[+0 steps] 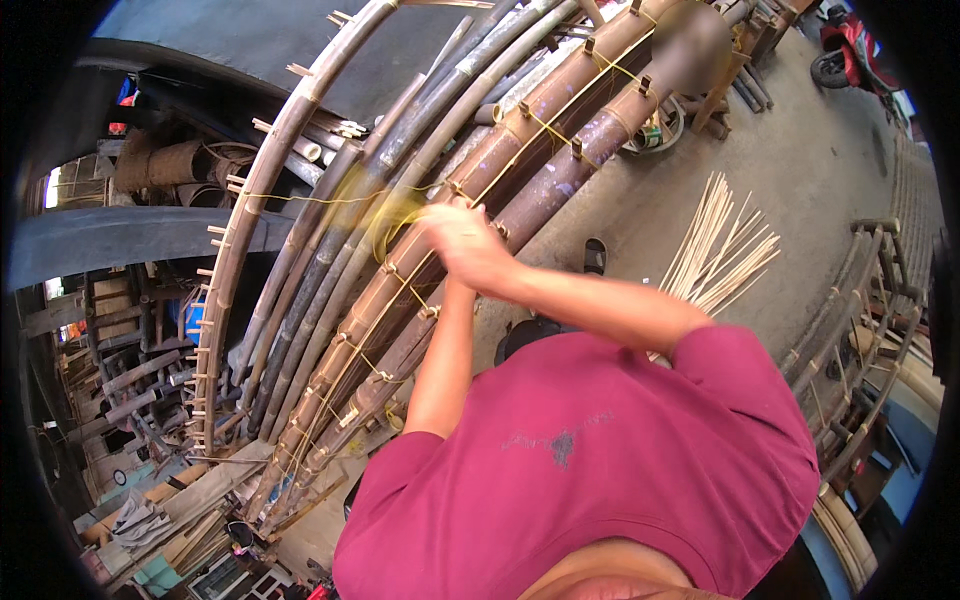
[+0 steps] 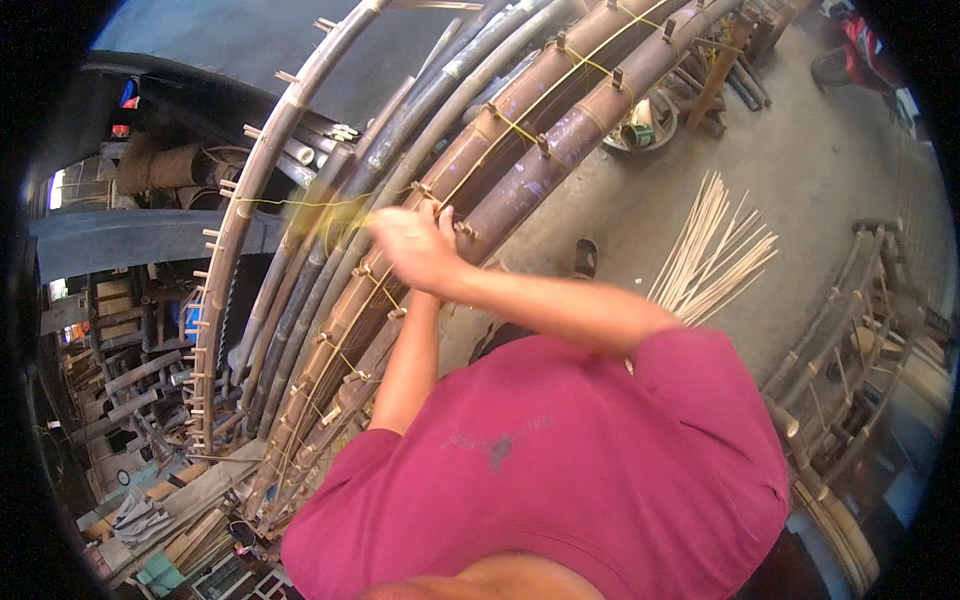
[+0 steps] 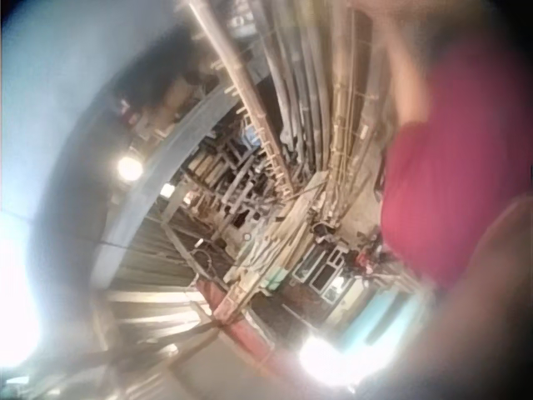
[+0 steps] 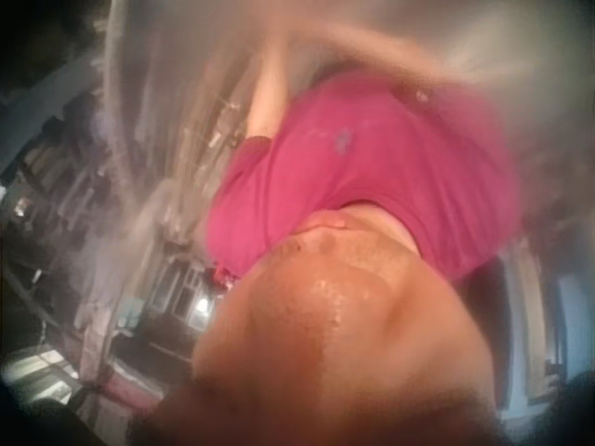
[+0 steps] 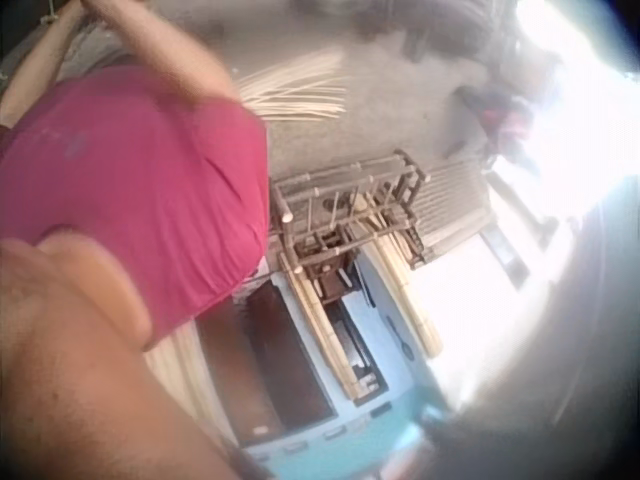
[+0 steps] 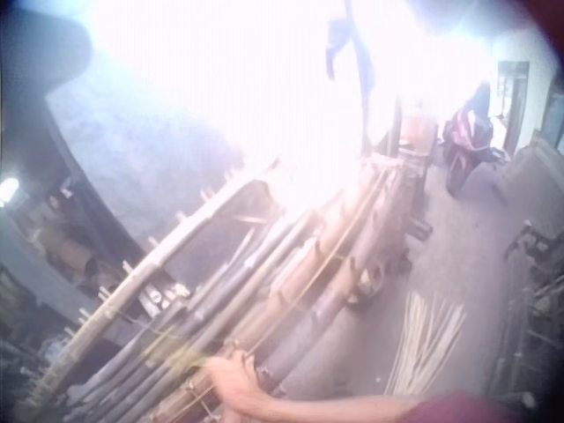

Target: The person ties thin bamboo sticks to a curved bamboo frame using yellow string. They wrap the string around the sticks and frame, then tie knots to secure them in place.

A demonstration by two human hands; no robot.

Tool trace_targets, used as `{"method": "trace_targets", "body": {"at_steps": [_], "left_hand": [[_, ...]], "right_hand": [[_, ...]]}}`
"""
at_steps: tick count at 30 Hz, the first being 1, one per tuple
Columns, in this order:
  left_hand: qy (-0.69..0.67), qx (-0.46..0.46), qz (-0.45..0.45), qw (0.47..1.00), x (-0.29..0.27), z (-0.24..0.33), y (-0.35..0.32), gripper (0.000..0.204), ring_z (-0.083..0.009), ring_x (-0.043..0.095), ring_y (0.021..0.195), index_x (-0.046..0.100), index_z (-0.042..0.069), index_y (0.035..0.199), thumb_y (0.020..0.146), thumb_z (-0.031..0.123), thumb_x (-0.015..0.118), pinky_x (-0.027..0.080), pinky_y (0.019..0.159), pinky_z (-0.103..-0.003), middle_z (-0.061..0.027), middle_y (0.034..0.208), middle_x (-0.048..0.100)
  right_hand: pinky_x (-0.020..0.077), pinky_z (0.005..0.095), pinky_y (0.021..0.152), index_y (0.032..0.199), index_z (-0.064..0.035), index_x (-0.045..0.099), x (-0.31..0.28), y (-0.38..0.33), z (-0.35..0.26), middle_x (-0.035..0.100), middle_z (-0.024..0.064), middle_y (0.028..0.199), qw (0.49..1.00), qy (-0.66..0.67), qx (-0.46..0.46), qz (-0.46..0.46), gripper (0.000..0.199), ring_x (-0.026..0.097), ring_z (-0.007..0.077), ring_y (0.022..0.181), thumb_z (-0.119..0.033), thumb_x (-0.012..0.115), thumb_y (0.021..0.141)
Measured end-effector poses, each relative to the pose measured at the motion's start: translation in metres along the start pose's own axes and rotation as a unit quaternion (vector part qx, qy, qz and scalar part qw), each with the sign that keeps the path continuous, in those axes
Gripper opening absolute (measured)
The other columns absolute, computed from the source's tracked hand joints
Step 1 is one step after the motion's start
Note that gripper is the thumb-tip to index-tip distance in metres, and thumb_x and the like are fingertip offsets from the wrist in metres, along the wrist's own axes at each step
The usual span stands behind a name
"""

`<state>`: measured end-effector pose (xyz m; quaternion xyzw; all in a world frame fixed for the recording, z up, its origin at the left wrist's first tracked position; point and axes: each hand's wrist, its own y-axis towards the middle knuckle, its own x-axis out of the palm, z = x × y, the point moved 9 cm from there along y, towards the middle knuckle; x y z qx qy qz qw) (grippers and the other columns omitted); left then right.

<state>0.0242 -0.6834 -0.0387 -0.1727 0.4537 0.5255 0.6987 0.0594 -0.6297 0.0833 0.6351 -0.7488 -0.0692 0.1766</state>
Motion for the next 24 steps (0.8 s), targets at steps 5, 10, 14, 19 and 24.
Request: {"method": "trace_targets", "body": {"at_steps": [5,10,14,19,24], "left_hand": [[-0.037,-0.023,0.004,0.999,-0.013,-0.001,0.014,0.031,-0.041,0.061,0.1,0.064,0.009,0.113,0.1,0.031,0.045,0.038,0.09,-0.05,-0.0208,0.107,0.066],[-0.065,-0.117,-0.065,0.989,-0.016,-0.006,0.01,0.035,-0.0419,0.061,0.104,0.064,0.01,0.118,0.101,0.033,0.044,0.037,0.096,-0.053,-0.0198,0.105,0.068],[-0.039,-0.177,-0.057,0.982,-0.022,-0.005,0.008,0.036,-0.0375,0.065,0.094,0.067,0.006,0.104,0.1,0.033,0.045,0.041,0.095,-0.048,-0.0191,0.089,0.068],[-0.181,-0.059,0.021,0.982,-0.047,0.023,0.044,0.02,-0.0177,0.067,0.078,0.067,0.003,0.096,0.098,0.015,0.052,0.051,0.072,-0.034,-0.0095,0.079,0.069],[-0.124,-0.075,0.115,0.983,-0.064,-0.019,0.13,0.029,-0.028,0.068,0.073,0.069,0.001,0.094,0.097,0.024,0.052,0.049,0.067,-0.039,-0.0175,0.078,0.069]], "right_hand": [[0.0428,0.0551,0.088,0.102,-0.0067,0.073,-0.016,0.09,0.058,0.067,0.0213,0.107,0.775,-0.611,0.011,-0.164,0.069,0.061,0.0391,0.103,-0.065,0.037,0.094],[0.0483,0.0362,0.065,0.072,0.0001,0.058,-0.002,0.078,0.033,0.055,0.0038,0.06,0.942,0.077,0.223,-0.24,0.05,0.056,0.0172,0.065,-0.044,0.054,0.095],[0.0501,0.0475,0.072,0.07,0.0001,0.06,-0.028,-0.075,-0.005,0.061,0.0213,0.07,0.824,-0.225,0.154,-0.496,0.037,0.062,0.0389,0.075,-0.029,0.057,0.092],[0.0421,0.0376,0.057,0.07,0.0004,0.054,-0.065,-0.118,0.061,0.052,0.0139,0.06,0.904,-0.137,0.238,-0.328,0.044,0.053,0.0186,0.058,-0.034,0.056,0.097],[0.0478,0.043,0.092,0.082,-0.0106,0.057,-0.236,-0.123,0.032,0.061,0.0035,0.076,0.874,0.452,0.111,0.142,0.019,0.061,0.0196,0.075,-0.02,0.052,0.098]]}}
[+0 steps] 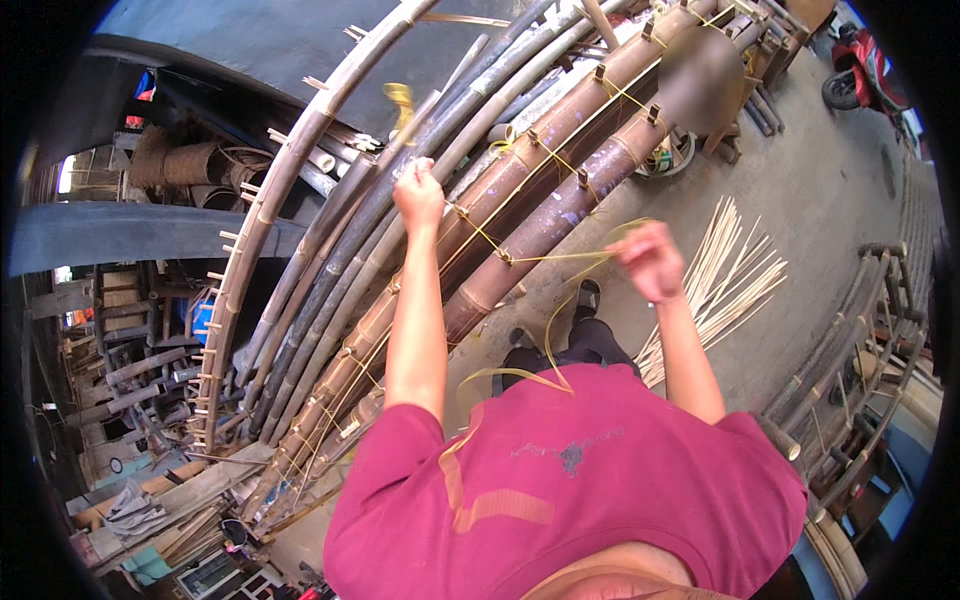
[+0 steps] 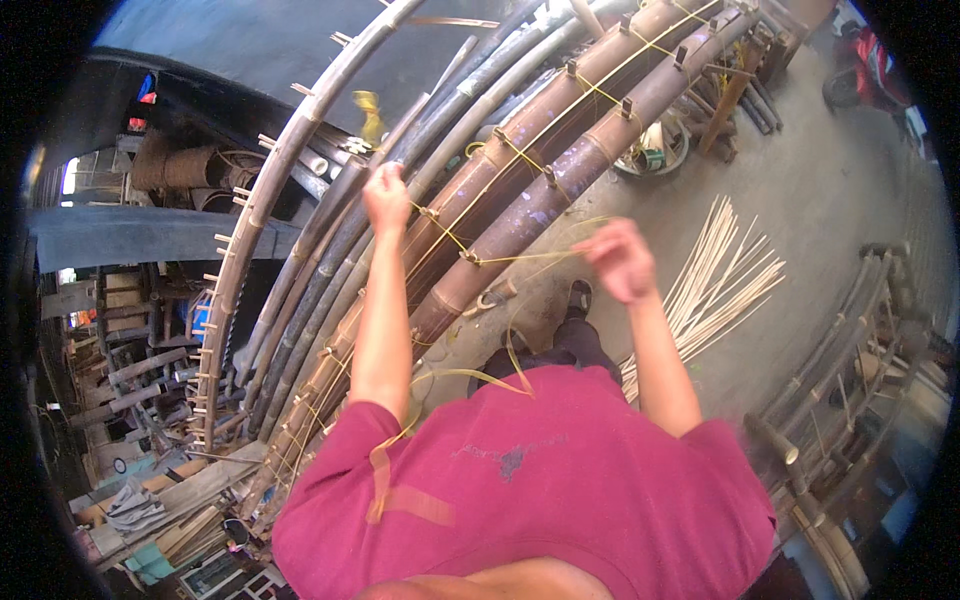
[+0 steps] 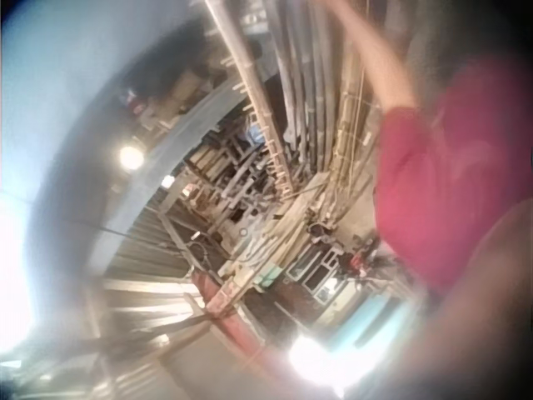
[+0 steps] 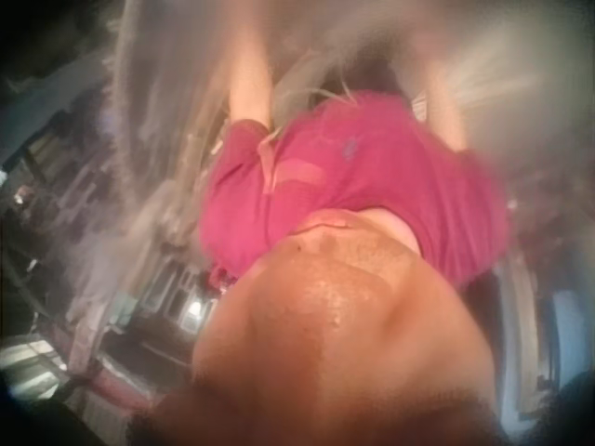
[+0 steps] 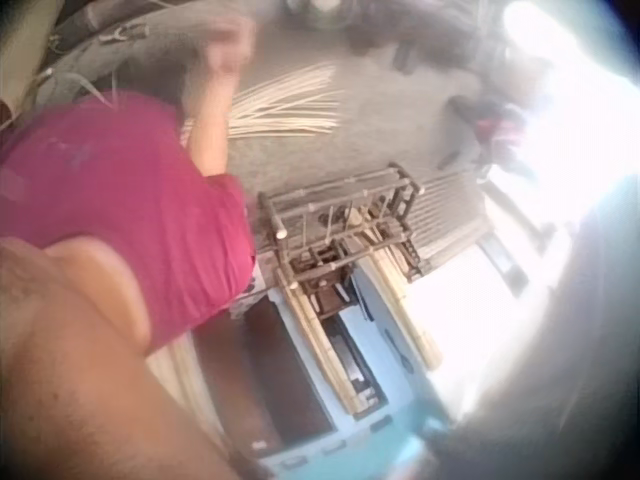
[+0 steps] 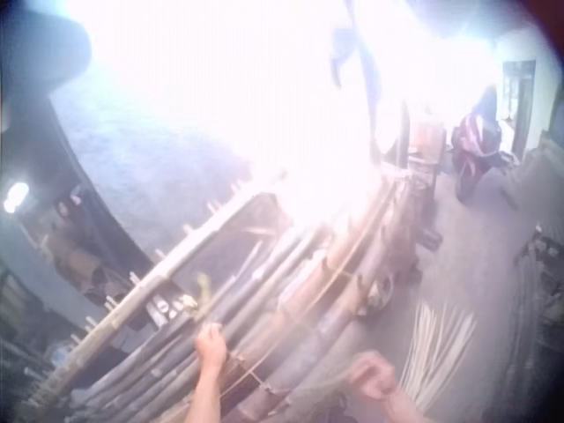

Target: The person ties thin bamboo sticks to a curved bamboo frame using yellow string. They wrap the string around the sticks and frame, then tie knots to secure them in place.

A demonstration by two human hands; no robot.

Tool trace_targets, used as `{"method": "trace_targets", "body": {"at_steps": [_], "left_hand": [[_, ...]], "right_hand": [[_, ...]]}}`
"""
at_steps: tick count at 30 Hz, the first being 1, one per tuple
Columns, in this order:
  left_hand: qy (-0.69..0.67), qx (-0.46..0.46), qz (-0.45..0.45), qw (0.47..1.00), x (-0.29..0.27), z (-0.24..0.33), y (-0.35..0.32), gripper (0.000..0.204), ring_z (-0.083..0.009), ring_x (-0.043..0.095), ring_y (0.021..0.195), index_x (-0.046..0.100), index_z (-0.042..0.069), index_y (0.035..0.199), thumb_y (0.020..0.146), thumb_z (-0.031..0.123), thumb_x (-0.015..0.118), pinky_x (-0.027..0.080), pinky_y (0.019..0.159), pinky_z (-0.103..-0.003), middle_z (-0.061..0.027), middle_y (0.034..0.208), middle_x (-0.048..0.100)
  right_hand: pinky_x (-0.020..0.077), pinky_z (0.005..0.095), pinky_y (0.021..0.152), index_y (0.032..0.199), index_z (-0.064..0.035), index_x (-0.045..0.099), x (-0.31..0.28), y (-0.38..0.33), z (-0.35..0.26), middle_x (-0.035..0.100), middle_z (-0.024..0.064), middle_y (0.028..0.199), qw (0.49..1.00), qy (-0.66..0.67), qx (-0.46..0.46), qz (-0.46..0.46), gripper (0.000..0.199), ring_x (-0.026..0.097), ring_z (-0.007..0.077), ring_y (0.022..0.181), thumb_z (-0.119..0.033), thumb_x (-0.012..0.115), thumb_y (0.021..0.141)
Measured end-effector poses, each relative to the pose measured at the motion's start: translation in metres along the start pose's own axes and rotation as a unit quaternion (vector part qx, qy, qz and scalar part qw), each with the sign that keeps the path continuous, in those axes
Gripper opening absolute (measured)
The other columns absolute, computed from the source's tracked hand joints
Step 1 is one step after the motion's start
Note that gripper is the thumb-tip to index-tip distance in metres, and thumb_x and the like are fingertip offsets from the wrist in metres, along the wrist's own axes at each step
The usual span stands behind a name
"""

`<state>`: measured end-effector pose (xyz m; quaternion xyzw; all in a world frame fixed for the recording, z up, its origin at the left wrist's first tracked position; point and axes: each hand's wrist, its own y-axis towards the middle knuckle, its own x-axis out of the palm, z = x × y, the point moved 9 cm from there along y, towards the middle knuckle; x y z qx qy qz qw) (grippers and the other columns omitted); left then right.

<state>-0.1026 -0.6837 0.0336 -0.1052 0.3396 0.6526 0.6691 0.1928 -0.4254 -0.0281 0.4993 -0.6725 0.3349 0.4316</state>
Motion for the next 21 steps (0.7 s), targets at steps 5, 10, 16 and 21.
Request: {"method": "trace_targets", "body": {"at_steps": [5,10,16,21], "left_hand": [[0.111,-0.011,-0.163,0.98,0.039,-0.075,0.003,0.033,-0.0343,0.069,0.089,0.069,0.006,0.108,0.095,0.031,0.052,0.05,0.08,-0.045,-0.0198,0.088,0.07],[0.161,0.06,-0.057,0.983,-0.083,-0.05,-0.042,0.034,-0.0415,0.066,0.092,0.065,-0.001,0.106,0.095,0.028,0.052,0.05,0.081,-0.048,-0.0254,0.099,0.068],[0.124,-0.036,-0.277,0.952,-0.12,-0.118,-0.179,0.034,-0.0359,0.064,0.107,0.058,0.009,0.119,0.091,0.027,0.061,0.038,0.094,-0.054,-0.0222,0.108,0.068],[0.111,-0.01,-0.138,0.984,-0.115,-0.126,-0.186,0.02,-0.0312,0.059,0.092,0.056,0.004,0.105,0.096,0.022,0.056,0.042,0.086,-0.044,-0.0159,0.091,0.057]], "right_hand": [[0.0502,0.0451,0.089,0.096,-0.0121,0.051,-0.261,-0.175,0.092,0.058,0.007,0.091,0.76,0.127,-0.016,0.637,0.02,0.06,0.0223,0.089,-0.032,0.05,0.097],[0.0473,0.0456,0.101,0.139,-0.002,0.044,-0.024,-0.148,0.285,0.049,0.0207,0.133,0.896,0.018,0.407,0.176,0.058,0.053,0.0307,0.119,-0.043,0.052,0.098],[0.0492,0.0342,0.083,0.107,-0.0064,0.063,0.066,-0.076,0.322,0.065,0.006,0.1,0.948,-0.054,0.173,0.261,0.033,0.062,0.0179,0.088,-0.035,0.048,0.101],[0.0434,0.0441,0.089,0.093,-0.0081,0.069,0.267,-0.012,0.356,0.067,0.0126,0.103,0.79,-0.58,-0.011,-0.2,0.043,0.061,0.0261,0.1,-0.043,0.045,0.098]]}}
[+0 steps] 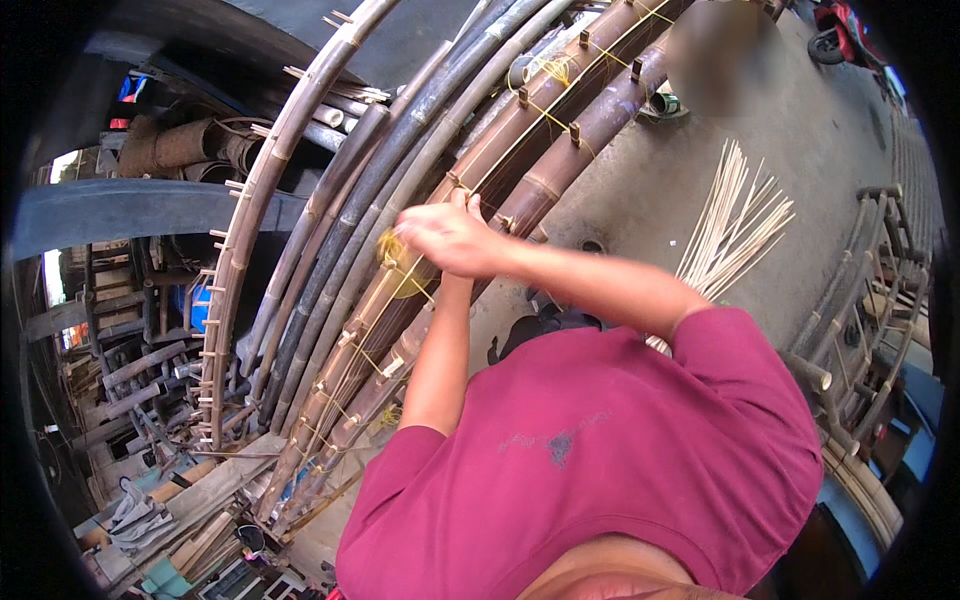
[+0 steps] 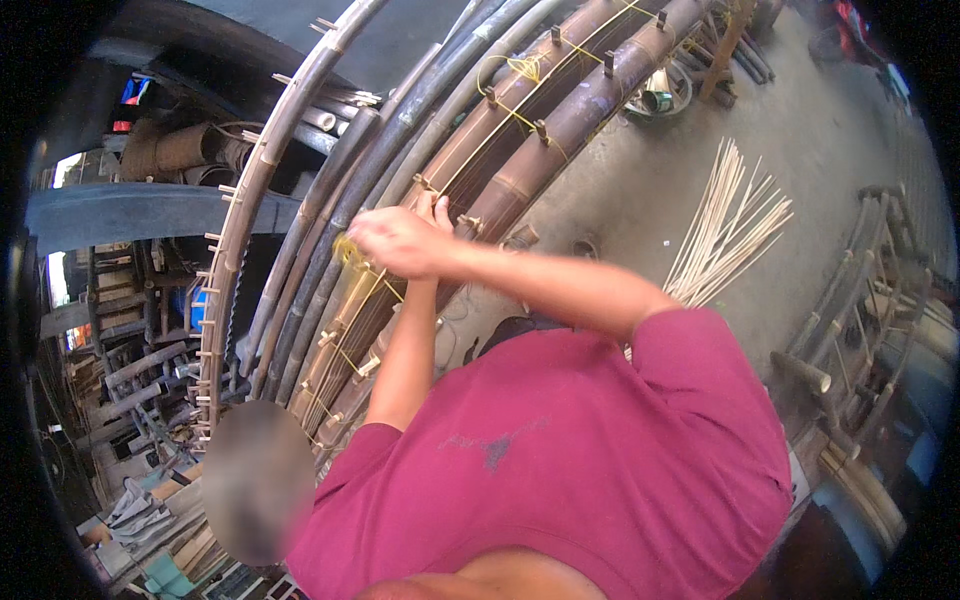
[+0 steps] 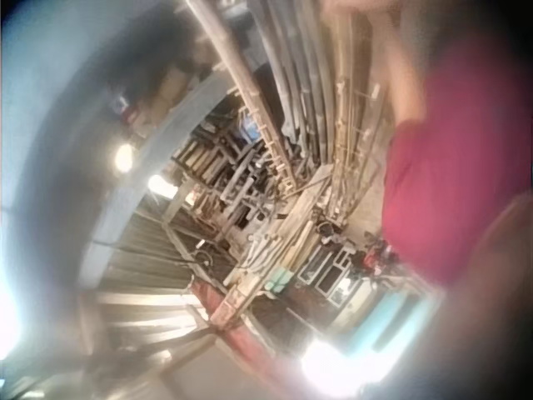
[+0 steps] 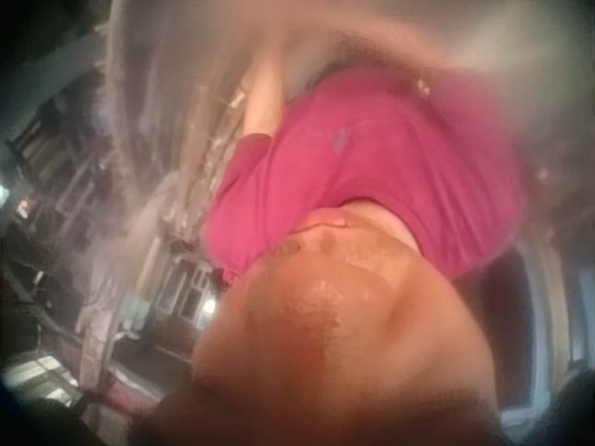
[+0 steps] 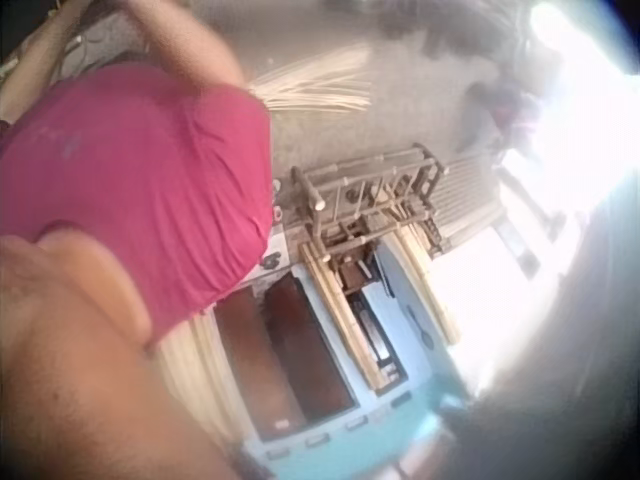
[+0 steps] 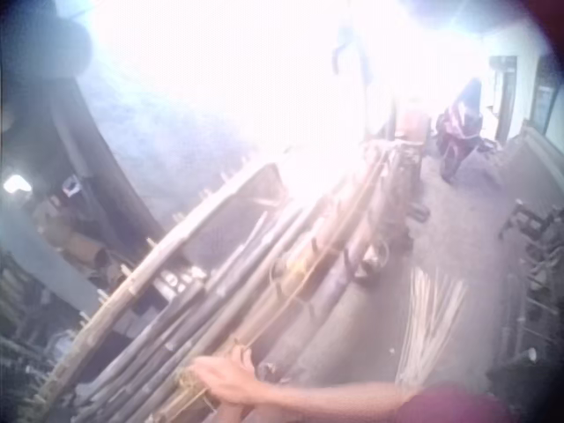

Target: The person ties thin bamboo sticks to a curved bamboo frame using yellow string. They wrap the string around the sticks and frame, then tie knots to secure them in place.

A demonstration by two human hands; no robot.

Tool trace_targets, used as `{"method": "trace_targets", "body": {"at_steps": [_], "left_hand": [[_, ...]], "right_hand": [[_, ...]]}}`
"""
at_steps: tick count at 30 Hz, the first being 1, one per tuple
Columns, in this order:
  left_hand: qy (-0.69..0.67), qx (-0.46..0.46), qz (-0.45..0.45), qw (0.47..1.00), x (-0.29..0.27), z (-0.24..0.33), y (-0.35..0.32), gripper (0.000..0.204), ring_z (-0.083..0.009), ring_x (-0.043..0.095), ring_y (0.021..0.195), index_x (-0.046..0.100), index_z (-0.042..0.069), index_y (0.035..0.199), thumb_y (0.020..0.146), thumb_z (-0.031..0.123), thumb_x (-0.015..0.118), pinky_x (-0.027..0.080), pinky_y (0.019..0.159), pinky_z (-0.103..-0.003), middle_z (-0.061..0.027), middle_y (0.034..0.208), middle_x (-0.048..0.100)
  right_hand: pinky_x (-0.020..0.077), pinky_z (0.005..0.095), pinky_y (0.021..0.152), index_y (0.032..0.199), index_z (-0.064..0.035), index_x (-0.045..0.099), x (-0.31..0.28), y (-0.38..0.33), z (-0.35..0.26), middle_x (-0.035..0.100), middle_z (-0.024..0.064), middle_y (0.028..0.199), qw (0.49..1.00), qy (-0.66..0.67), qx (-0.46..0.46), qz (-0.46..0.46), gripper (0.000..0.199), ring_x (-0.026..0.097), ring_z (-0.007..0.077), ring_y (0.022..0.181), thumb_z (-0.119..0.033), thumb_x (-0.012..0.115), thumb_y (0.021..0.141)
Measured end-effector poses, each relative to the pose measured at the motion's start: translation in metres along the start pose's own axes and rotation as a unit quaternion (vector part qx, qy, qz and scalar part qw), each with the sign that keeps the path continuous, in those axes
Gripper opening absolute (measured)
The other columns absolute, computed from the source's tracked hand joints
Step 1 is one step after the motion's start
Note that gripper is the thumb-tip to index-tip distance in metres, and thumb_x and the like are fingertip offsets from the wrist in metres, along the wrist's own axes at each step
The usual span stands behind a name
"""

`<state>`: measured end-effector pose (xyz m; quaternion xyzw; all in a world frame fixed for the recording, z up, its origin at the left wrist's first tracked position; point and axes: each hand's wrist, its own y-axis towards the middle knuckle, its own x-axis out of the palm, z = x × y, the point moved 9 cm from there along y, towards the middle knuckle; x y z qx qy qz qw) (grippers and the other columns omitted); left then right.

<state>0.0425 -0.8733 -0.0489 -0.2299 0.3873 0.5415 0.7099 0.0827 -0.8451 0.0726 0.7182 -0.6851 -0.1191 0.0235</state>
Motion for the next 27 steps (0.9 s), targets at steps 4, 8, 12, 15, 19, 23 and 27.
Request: {"method": "trace_targets", "body": {"at_steps": [4,8,12,15,19,23,27], "left_hand": [[0.021,0.035,-0.029,0.999,-0.016,0.021,0.005,0.03,-0.0436,0.058,0.109,0.059,0.007,0.121,0.098,0.024,0.051,0.042,0.094,-0.049,-0.0242,0.114,0.063],[-0.08,0.011,-0.01,0.997,-0.015,0.013,0.014,0.034,-0.0455,0.058,0.105,0.068,0.007,0.108,0.101,0.03,0.045,0.036,0.093,-0.059,-0.0223,0.102,0.067],[0.004,-0.033,0.0,0.999,-0.03,0.02,0.002,0.037,-0.0412,0.063,0.095,0.068,0.008,0.103,0.1,0.034,0.043,0.032,0.093,-0.06,-0.0202,0.096,0.069],[0.014,-0.06,-0.004,0.998,-0.031,0.027,0.003,0.031,-0.037,0.066,0.089,0.069,0.008,0.102,0.099,0.03,0.049,0.04,0.088,-0.053,-0.0175,0.092,0.07],[-0.154,0.04,0.073,0.985,-0.062,0.06,0.025,0.022,-0.0217,0.069,0.073,0.069,0.003,0.096,0.097,0.017,0.051,0.047,0.064,-0.035,-0.0123,0.079,0.071],[-0.098,0.047,0.142,0.984,-0.087,0.055,0.109,0.026,-0.0268,0.065,0.064,0.068,0.002,0.093,0.099,0.017,0.047,0.05,0.062,-0.038,-0.0158,0.076,0.068],[0.052,-0.011,0.068,0.996,-0.028,-0.03,0.127,0.031,-0.0451,0.064,0.091,0.069,0.006,0.098,0.094,0.031,0.051,0.05,0.081,-0.055,-0.0248,0.095,0.067]], "right_hand": [[0.0363,0.0541,0.099,0.105,-0.0112,0.074,-0.05,0.07,0.034,0.065,0.0158,0.117,0.845,-0.496,0.12,-0.16,0.055,0.055,0.0316,0.118,-0.055,0.041,0.097],[0.048,0.0389,0.072,0.089,-0.0019,0.068,-0.055,0.088,0.06,0.068,0.0149,0.081,0.981,-0.04,0.081,-0.174,0.045,0.061,0.0261,0.073,-0.04,0.046,0.1],[0.046,0.0403,0.063,0.072,0.0003,0.058,-0.049,-0.04,-0.02,0.059,0.0188,0.065,0.959,-0.066,-0.014,-0.274,0.042,0.052,0.029,0.059,-0.031,0.05,0.099],[0.0461,0.0495,0.068,0.069,0.0004,0.057,-0.039,-0.134,0.072,0.057,0.0223,0.066,0.95,-0.232,-0.101,-0.181,0.042,0.057,0.0435,0.067,-0.03,0.05,0.098],[0.0445,0.051,0.06,0.067,0.0004,0.061,-0.036,-0.12,0.074,0.057,0.0263,0.068,0.969,-0.12,0.063,-0.206,0.047,0.057,0.0449,0.064,-0.036,0.05,0.095],[0.0467,0.0489,0.07,0.065,-0.0034,0.064,-0.036,-0.125,0.071,0.059,0.0234,0.064,0.952,-0.243,-0.001,-0.185,0.039,0.061,0.0397,0.067,-0.033,0.055,0.088],[0.0457,0.045,0.083,0.074,-0.0083,0.069,-0.001,-0.13,0.085,0.065,0.0172,0.071,0.889,-0.401,-0.014,-0.221,0.022,0.064,0.0345,0.076,-0.027,0.059,0.08]]}}
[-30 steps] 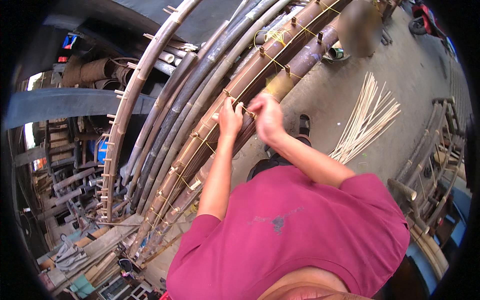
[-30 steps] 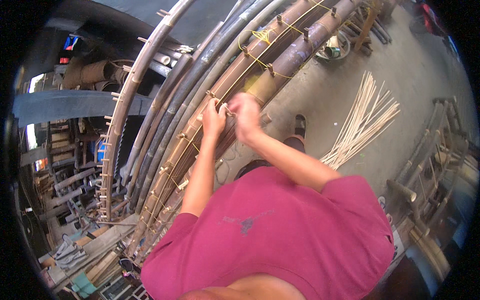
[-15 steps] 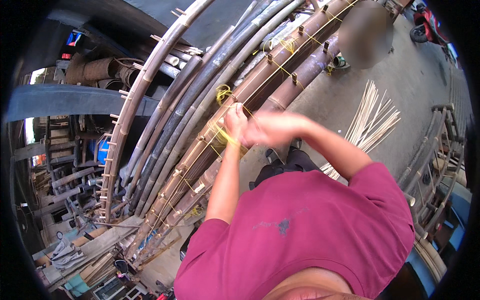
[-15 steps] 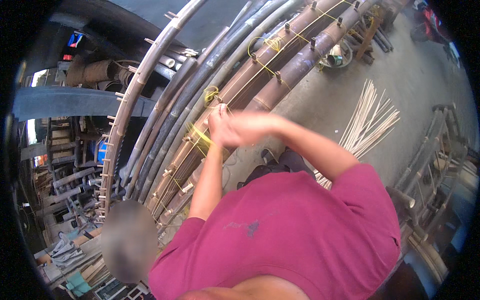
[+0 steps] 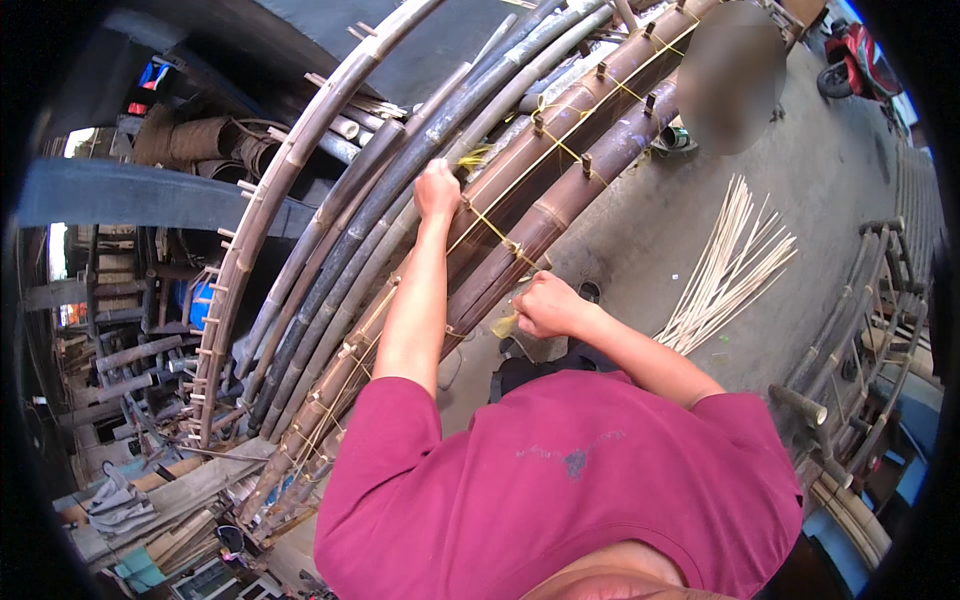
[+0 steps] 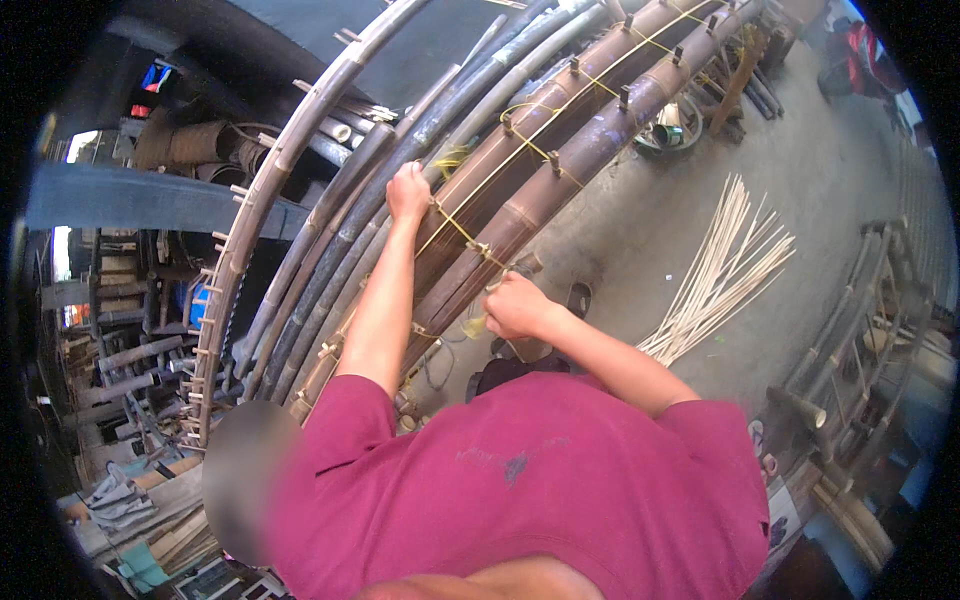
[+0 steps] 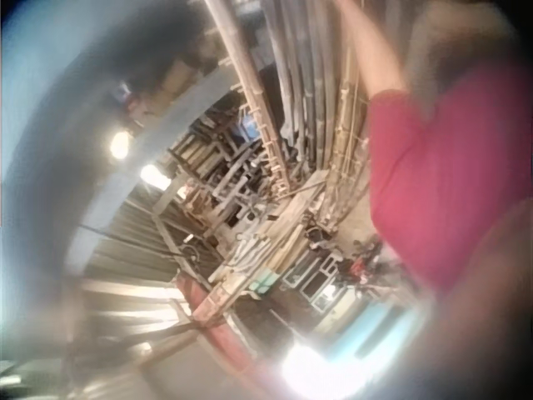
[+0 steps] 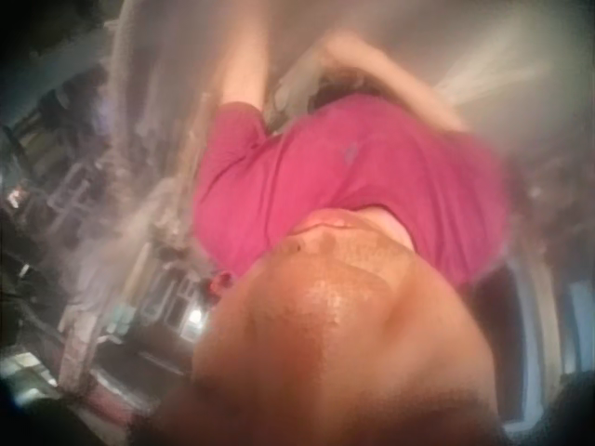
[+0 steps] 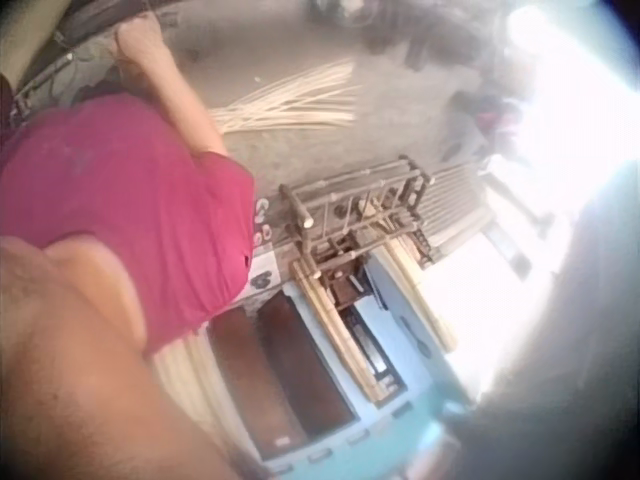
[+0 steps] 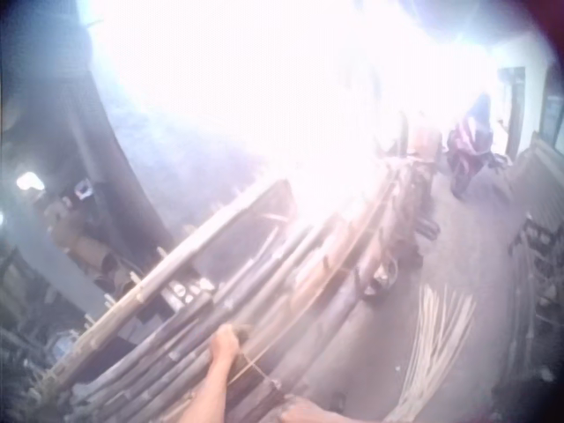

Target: The person ties thin bamboo sticks to a curved bamboo frame using yellow string. They wrap the string around the sticks and frame, then tie knots to secure them in place.

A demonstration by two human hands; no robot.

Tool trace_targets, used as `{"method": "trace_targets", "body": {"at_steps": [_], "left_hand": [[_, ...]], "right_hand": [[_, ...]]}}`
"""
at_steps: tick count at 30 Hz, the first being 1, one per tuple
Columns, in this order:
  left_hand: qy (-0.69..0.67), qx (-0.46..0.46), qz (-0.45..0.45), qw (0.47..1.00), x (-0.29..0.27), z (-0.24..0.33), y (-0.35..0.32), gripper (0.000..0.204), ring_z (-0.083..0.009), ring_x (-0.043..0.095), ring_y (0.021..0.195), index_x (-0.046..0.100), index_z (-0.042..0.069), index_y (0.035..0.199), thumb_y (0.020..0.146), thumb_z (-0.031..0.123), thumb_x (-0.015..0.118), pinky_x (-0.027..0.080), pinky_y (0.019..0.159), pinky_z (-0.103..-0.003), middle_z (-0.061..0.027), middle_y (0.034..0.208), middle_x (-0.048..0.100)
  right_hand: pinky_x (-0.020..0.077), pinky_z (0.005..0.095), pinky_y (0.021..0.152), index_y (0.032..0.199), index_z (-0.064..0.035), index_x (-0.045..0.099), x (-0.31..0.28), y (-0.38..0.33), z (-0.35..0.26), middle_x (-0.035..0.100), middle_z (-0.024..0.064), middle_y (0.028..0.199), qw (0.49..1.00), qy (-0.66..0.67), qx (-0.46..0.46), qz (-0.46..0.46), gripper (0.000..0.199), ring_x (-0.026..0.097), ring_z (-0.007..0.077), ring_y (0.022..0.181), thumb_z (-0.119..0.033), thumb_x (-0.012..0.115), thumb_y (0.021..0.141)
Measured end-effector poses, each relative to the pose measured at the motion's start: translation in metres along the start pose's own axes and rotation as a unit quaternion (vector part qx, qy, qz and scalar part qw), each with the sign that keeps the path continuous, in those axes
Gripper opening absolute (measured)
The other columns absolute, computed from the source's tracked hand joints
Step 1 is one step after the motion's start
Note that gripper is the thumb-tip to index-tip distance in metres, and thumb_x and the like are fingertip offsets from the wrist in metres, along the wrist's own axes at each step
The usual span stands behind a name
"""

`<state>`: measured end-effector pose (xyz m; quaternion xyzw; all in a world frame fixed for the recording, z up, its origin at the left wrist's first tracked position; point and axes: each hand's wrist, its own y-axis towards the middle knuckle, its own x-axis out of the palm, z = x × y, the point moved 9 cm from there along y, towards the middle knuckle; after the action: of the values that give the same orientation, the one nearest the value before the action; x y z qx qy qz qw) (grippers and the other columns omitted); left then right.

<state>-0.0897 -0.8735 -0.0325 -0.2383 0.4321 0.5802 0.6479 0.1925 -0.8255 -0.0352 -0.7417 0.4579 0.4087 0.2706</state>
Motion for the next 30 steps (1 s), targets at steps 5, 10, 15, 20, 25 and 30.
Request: {"method": "trace_targets", "body": {"at_steps": [5,10,15,20,25,30], "left_hand": [[-0.001,0.044,-0.04,0.998,-0.089,-0.015,-0.042,0.04,-0.0449,0.063,0.098,0.064,-0.001,0.116,0.094,0.031,0.053,0.05,0.087,-0.05,-0.0286,0.101,0.065],[-0.102,-0.015,-0.247,0.963,-0.105,-0.138,-0.177,0.037,-0.0403,0.062,0.108,0.062,0.003,0.119,0.092,0.029,0.059,0.046,0.095,-0.05,-0.0214,0.11,0.068],[0.005,-0.02,-0.114,0.993,-0.107,-0.089,-0.205,0.033,-0.0349,0.062,0.107,0.058,0.014,0.117,0.089,0.032,0.064,0.032,0.096,-0.056,-0.0142,0.112,0.068],[0.0,-0.054,-0.115,0.992,-0.116,-0.112,-0.203,0.029,-0.0306,0.065,0.105,0.062,0.015,0.114,0.09,0.032,0.063,0.034,0.097,-0.054,-0.0089,0.108,0.071],[0.003,-0.057,-0.165,0.985,-0.099,-0.084,-0.2,0.034,-0.0316,0.064,0.1,0.059,0.013,0.113,0.092,0.04,0.06,0.035,0.094,-0.049,-0.0156,0.099,0.069],[-0.034,0.054,0.029,0.998,-0.109,-0.109,-0.202,0.037,-0.0362,0.053,0.122,0.056,0.008,0.129,0.096,0.026,0.052,0.039,0.1,-0.044,-0.0188,0.126,0.06]], "right_hand": [[0.0477,0.0397,0.086,0.113,-0.0082,0.061,0.015,0.011,-0.069,0.062,0.0118,0.109,0.982,0.169,-0.004,0.083,0.031,0.06,0.0286,0.105,-0.019,0.063,0.084],[0.046,0.0326,0.087,0.116,-0.0125,0.061,0.114,0.033,-0.102,0.063,0.0047,0.101,0.433,0.859,0.272,0.029,0.037,0.058,0.0155,0.096,-0.043,0.057,0.094],[0.0436,0.0334,0.085,0.121,-0.0141,0.048,0.123,0.062,-0.101,0.061,0.0057,0.094,0.448,0.736,0.345,0.372,0.043,0.058,0.0195,0.091,-0.049,0.05,0.096],[0.0422,0.0305,0.076,0.117,-0.0119,0.053,0.129,0.039,-0.109,0.058,0.0012,0.089,0.274,0.874,0.342,0.212,0.046,0.055,0.015,0.086,-0.053,0.045,0.097],[0.0434,0.0376,0.079,0.09,-0.0112,0.056,0.008,0.092,-0.104,0.06,0.0025,0.087,0.517,0.739,0.086,0.423,0.006,0.056,0.0163,0.079,-0.014,0.051,0.09],[0.035,0.0501,0.097,0.113,-0.0096,0.071,-0.021,0.201,-0.143,0.063,0.0135,0.12,0.995,0.091,0.039,0.005,0.057,0.052,0.0333,0.117,-0.053,0.037,0.098]]}}
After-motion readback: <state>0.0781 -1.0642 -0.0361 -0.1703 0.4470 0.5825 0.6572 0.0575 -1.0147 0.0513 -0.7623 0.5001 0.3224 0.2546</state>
